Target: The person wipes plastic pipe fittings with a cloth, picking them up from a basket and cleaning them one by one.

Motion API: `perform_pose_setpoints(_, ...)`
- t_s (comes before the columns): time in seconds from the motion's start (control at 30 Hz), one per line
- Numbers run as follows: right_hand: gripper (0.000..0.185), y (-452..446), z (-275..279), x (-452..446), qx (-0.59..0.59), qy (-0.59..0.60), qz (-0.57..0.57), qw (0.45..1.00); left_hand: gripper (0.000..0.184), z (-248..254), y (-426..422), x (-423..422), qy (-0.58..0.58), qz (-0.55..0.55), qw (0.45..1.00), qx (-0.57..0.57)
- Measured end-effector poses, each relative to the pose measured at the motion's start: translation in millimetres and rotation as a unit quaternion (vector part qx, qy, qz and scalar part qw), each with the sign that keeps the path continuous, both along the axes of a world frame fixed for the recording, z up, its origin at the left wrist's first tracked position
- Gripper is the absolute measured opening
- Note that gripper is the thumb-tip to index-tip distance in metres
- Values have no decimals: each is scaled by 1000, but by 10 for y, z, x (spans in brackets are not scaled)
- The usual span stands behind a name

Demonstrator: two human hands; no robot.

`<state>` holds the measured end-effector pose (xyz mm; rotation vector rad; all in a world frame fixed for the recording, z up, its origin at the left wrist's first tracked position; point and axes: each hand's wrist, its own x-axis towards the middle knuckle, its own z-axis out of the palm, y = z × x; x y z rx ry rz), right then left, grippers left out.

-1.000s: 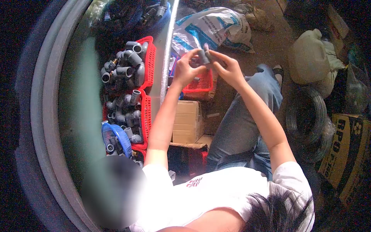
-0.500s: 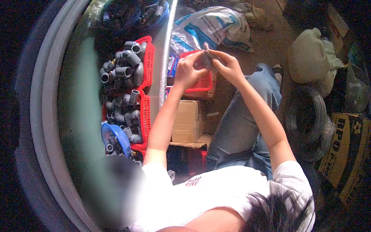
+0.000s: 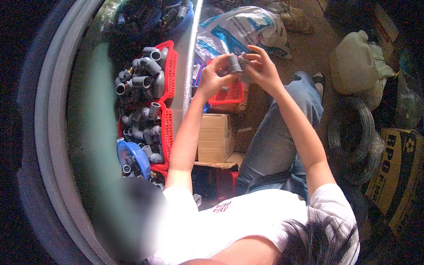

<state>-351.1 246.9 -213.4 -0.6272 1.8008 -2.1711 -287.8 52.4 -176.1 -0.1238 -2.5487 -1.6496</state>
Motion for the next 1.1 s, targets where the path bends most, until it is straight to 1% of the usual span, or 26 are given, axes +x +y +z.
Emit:
perform_pose_setpoints(0.07, 36, -1, -37, 1, 20, 32, -10, 999, 63, -41, -35, -17, -10, -8, 1000, 10)
perform_pose_setpoints(0.13, 33, 58, -51, 25, 57, 69, 14, 996, 65, -88, -69, -28, -35, -18, 999, 35)
perform_pose_setpoints(0.23, 28, 101, 30, 38, 83, 123, 27, 989, 63, -123, -66, 2, -42, 2, 999, 18)
perform_pose_setpoints(0.27, 26, 115, 54, 39, 88, 140, 26, 986, 62, -131, -58, 5, -50, -11, 999, 14)
perform_pose_setpoints(0.37, 25, 54, 5, -32, 72, 91, -50, 992, 61, -188, -51, -15, -60, -46, 997, 6)
perform_pose_setpoints(0.43, 25, 72, -50, -34, 33, 98, 1, 995, 62, -226, -71, -27, -53, -59, 997, 8)
perform_pose_setpoints(0.47, 25, 82, -73, -40, 13, 102, 27, 994, 62, -238, -97, -28, -58, -45, 997, 5)
perform_pose_setpoints(0.5, 27, 106, -72, -18, 54, 101, 44, 992, 62, -178, -109, -23, -62, -30, 998, 1)
perform_pose_setpoints(0.57, 27, 104, -58, -34, 44, 99, 39, 993, 60, 54, -57, 24, -90, -17, 996, 11)
perform_pose_setpoints(0.6, 27, 100, -61, -37, 39, 98, 37, 994, 61, 31, -56, 24, -79, -33, 996, 19)
perform_pose_setpoints(0.63, 27, 67, -75, -57, 42, 117, -13, 992, 62, -24, -35, 22, -68, -50, 996, 28)
perform_pose_setpoints(0.67, 26, 56, -82, -62, 41, 101, -22, 994, 63, -83, -4, 22, -57, -66, 995, 37)
perform_pose_setpoints(0.73, 26, 53, -72, -83, 38, 71, -38, 996, 67, -133, 42, 26, -35, -65, 997, -8)
perform_pose_setpoints(0.8, 26, 69, -107, -104, 37, 78, -21, 996, 70, -132, 17, 20, -32, -58, 995, -72)
perform_pose_setpoints(0.87, 26, 90, -77, -100, 29, 62, -10, 998, 69, -138, 46, 24, -15, -49, 996, -76)
perform_pose_setpoints(0.97, 27, 71, -73, -52, 29, 75, -49, 996, 67, -169, 64, 3, 6, -45, 997, -56)
perform_pose_setpoints(1.0, 27, 63, -55, -27, 51, 99, -61, 992, 66, -157, 72, 5, 11, -45, 998, -45)
perform_pose_setpoints(1.07, 27, 57, -11, 19, 93, 146, -86, 981, 66, -131, 85, 11, 59, -31, 992, -106)
perform_pose_setpoints(1.1, 28, 56, 22, 37, 98, 163, -78, 979, 66, -111, 89, 13, 83, -24, 987, -137)
